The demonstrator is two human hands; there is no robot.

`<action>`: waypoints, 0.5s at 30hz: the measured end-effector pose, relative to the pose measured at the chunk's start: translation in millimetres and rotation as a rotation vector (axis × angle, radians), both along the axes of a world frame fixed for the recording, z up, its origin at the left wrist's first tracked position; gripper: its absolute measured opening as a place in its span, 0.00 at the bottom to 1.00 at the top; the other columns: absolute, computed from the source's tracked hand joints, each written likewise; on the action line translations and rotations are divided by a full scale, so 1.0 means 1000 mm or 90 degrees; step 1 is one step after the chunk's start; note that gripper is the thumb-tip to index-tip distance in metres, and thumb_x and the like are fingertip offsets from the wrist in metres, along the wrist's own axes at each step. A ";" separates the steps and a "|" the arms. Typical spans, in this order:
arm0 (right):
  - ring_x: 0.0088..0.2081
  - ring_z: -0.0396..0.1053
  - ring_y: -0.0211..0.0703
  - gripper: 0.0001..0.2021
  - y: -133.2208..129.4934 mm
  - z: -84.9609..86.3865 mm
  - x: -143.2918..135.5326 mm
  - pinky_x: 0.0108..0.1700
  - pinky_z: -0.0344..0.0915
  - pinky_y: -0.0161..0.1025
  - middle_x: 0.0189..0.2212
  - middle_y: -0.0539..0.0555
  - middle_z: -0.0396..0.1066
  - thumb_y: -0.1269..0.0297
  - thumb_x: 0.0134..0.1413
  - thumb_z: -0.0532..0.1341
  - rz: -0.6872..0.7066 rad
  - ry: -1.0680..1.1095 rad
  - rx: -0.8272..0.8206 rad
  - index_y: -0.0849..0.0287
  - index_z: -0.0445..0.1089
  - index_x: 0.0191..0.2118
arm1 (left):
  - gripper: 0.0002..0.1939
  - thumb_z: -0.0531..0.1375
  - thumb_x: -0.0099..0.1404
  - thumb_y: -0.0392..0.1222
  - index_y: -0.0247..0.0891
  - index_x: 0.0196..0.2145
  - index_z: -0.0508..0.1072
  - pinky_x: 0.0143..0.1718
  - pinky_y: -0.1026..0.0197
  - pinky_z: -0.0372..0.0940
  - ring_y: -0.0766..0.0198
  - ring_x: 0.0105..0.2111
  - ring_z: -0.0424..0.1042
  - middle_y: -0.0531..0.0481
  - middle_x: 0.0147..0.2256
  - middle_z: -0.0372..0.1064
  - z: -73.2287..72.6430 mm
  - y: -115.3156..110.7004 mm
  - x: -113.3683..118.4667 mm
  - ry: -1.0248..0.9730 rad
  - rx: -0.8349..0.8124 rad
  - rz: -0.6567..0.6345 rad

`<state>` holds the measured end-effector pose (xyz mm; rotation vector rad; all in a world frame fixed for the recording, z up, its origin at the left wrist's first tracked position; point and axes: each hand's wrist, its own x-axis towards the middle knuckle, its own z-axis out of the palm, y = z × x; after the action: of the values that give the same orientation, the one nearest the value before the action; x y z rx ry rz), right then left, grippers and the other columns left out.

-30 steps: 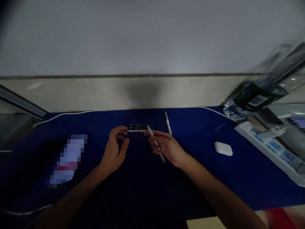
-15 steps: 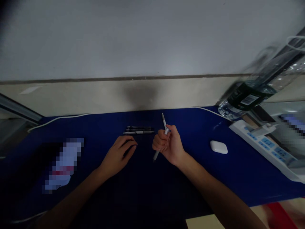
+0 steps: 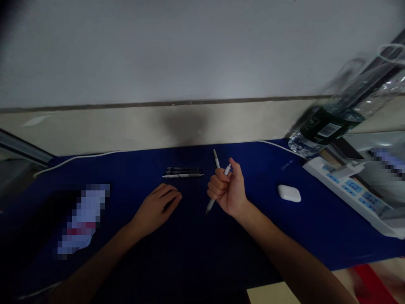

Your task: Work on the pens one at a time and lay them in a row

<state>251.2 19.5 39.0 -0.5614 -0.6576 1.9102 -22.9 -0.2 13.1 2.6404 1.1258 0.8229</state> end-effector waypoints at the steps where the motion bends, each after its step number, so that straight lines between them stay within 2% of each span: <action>1: 0.19 0.34 0.36 0.36 0.000 0.000 0.000 0.19 0.45 0.38 0.16 0.41 0.35 0.36 0.63 0.64 0.004 0.011 0.009 0.49 0.43 0.20 | 0.16 0.54 0.86 0.39 0.40 0.43 0.81 0.44 0.55 0.75 0.60 0.39 0.77 0.49 0.40 0.80 0.000 0.000 0.000 0.001 -0.002 -0.002; 4: 0.19 0.34 0.37 0.34 0.001 -0.002 0.002 0.20 0.48 0.37 0.16 0.41 0.35 0.41 0.65 0.63 0.009 0.048 0.041 0.50 0.42 0.20 | 0.17 0.53 0.86 0.40 0.39 0.43 0.80 0.42 0.55 0.74 0.60 0.37 0.78 0.50 0.38 0.80 0.000 0.000 0.000 0.004 -0.006 -0.010; 8: 0.18 0.34 0.36 0.34 0.002 -0.003 0.002 0.20 0.48 0.37 0.16 0.41 0.35 0.40 0.64 0.63 0.000 0.048 0.045 0.50 0.42 0.20 | 0.17 0.52 0.87 0.41 0.39 0.44 0.79 0.41 0.55 0.72 0.61 0.35 0.79 0.51 0.36 0.80 0.000 0.000 0.000 0.014 -0.007 -0.012; 11: 0.18 0.34 0.35 0.34 0.002 -0.001 0.001 0.19 0.45 0.37 0.16 0.41 0.35 0.43 0.63 0.64 -0.005 0.064 0.035 0.50 0.41 0.19 | 0.21 0.51 0.88 0.43 0.40 0.37 0.75 0.38 0.55 0.70 0.62 0.30 0.76 0.53 0.31 0.78 -0.002 0.000 -0.001 0.036 -0.013 -0.012; 15: 0.18 0.33 0.34 0.34 0.002 0.000 0.001 0.19 0.44 0.36 0.15 0.40 0.36 0.40 0.63 0.63 -0.018 0.062 0.027 0.50 0.42 0.20 | 0.27 0.50 0.88 0.46 0.42 0.28 0.67 0.36 0.56 0.66 0.62 0.26 0.72 0.55 0.24 0.71 -0.003 0.000 -0.001 0.067 0.002 -0.013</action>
<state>251.9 21.7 38.8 -0.4447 -0.6226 1.8810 -23.8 -0.3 10.5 2.7214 1.1198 0.6887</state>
